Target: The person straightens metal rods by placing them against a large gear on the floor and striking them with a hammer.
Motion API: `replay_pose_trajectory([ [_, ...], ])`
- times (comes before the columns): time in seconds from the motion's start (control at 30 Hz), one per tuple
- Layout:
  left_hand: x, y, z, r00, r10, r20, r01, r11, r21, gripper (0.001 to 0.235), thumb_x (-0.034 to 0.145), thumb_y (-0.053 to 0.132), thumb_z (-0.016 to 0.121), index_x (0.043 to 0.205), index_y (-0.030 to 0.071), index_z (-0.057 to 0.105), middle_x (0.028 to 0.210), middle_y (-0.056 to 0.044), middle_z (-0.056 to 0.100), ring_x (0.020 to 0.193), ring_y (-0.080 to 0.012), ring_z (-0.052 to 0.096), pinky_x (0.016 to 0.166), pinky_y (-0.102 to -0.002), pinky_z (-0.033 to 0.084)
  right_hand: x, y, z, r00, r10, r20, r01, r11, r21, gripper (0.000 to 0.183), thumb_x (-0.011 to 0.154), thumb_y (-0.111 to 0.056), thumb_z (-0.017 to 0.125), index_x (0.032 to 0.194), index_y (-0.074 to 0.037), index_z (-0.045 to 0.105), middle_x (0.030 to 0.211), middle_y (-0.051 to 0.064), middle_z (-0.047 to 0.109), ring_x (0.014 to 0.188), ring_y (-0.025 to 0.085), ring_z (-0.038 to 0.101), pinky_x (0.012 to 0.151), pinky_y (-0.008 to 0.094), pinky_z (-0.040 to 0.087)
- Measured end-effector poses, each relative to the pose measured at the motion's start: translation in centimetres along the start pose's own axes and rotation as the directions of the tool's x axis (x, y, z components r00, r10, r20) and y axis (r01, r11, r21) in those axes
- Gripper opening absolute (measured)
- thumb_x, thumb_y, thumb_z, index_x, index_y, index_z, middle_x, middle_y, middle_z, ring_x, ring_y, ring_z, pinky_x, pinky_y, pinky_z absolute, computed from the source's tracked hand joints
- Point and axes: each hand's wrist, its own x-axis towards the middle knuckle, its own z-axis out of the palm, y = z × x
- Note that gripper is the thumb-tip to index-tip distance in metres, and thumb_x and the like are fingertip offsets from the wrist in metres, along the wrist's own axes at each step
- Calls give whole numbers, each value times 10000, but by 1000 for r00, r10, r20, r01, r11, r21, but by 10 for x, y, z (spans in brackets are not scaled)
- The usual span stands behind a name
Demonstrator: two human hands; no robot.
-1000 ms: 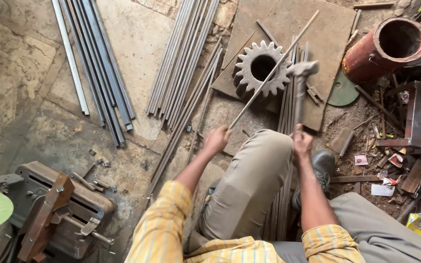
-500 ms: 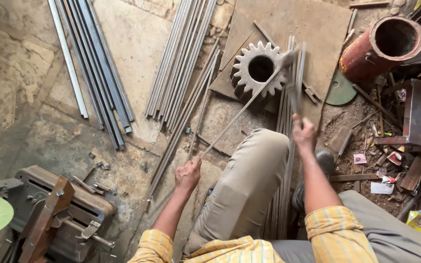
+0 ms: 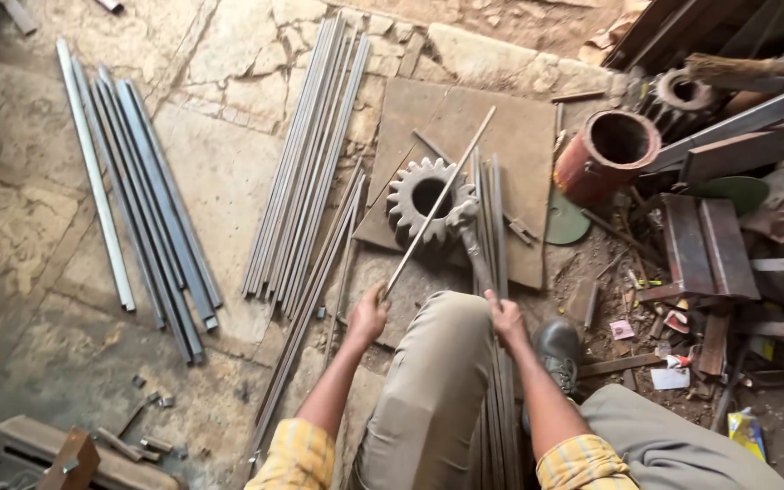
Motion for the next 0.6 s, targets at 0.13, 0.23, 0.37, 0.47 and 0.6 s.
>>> replay_pose_trajectory([
  [0.13,42,9,19,905,-343,250,395,897,-200,435,922,131,668,1356,148,646,1064,-84,774,686,-211,691,629,-394,581,-14,-1,6,978,190,89,-190,982,0,645,993,-659,494,896,-39,644,743,141,645,655,298,608,603,492,479],
  [0.23,33,4,19,878,-395,269,448,876,-178,353,989,209,652,1323,106,700,904,-127,782,624,-126,640,577,-317,540,-18,1,9,994,-108,23,110,989,-95,597,966,-580,511,878,-14,679,760,148,696,716,251,657,642,445,505],
  [0.37,11,2,9,837,-460,296,504,859,-91,360,990,275,662,1301,95,688,802,-76,744,602,-131,660,577,-323,554,-14,-4,10,1000,-19,13,20,996,-90,647,988,-624,466,903,-23,693,772,146,711,718,257,679,651,433,521],
  [0.47,3,24,-11,779,-478,405,550,832,-77,345,1005,309,640,1211,37,690,746,-81,693,581,-158,634,548,-340,537,-11,-10,2,1000,14,22,-11,987,-163,694,1000,-660,438,911,-27,709,763,137,701,670,254,662,610,413,501],
  [0.6,7,73,-48,767,-363,530,502,853,-142,359,1013,318,618,1035,-25,721,706,-84,673,562,-167,619,527,-332,538,-28,-17,-4,992,96,79,-90,993,-73,685,967,-665,462,937,-23,700,687,133,679,536,237,630,478,390,481],
])
